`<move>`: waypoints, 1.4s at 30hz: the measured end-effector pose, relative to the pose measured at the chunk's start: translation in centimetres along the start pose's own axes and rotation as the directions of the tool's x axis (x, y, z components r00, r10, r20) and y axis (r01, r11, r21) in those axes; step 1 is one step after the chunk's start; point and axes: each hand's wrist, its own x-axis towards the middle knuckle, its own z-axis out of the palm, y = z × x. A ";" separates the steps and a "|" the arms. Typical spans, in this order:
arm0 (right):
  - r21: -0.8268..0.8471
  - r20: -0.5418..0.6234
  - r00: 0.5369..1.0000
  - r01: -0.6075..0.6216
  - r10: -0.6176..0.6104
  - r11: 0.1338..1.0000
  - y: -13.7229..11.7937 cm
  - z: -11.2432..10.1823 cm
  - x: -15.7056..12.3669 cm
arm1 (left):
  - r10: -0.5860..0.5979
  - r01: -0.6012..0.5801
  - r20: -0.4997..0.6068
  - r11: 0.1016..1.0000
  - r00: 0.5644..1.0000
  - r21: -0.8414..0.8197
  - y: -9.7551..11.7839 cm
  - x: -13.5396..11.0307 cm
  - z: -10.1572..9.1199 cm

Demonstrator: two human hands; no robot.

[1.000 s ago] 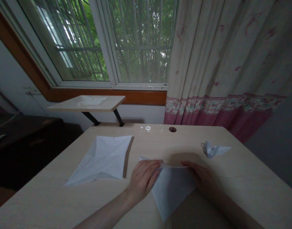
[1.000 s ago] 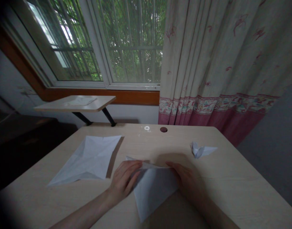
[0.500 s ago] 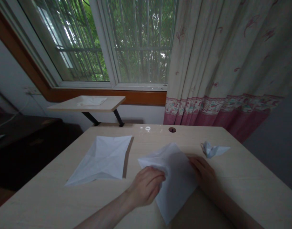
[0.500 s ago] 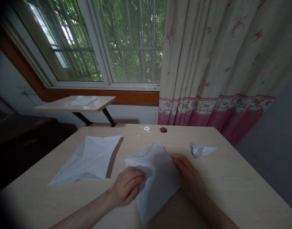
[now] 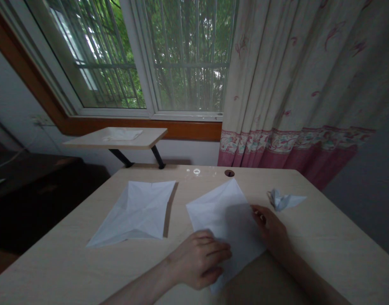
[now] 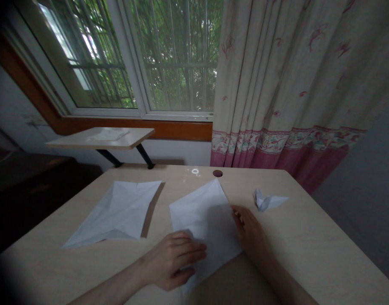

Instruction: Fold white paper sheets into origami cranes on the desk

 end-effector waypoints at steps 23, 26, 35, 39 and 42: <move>-0.064 0.073 0.959 0.277 -0.272 0.959 0.5 -0.3 -0.2 | -0.317 0.368 -0.202 0.875 0.927 0.314 -0.6 0.2 0.6; -0.094 0.083 0.944 0.325 -0.318 0.941 0.4 -0.4 -0.1 | -0.338 0.390 -0.205 0.858 0.919 0.335 -0.7 0.2 0.7; -0.104 0.164 0.840 0.536 -0.517 0.838 -1.1 -1.0 -0.1 | -0.247 0.309 -0.242 0.914 0.938 0.263 -0.3 0.2 0.4; -0.043 0.259 0.806 0.560 -0.532 0.827 -1.7 -0.8 -0.4 | -0.258 0.293 -0.183 0.934 0.949 0.205 0.1 0.0 0.5; -0.016 0.319 0.807 0.529 -0.498 0.848 -1.9 -0.5 -0.6 | -0.314 0.328 -0.107 0.932 0.943 0.156 0.1 -0.3 0.7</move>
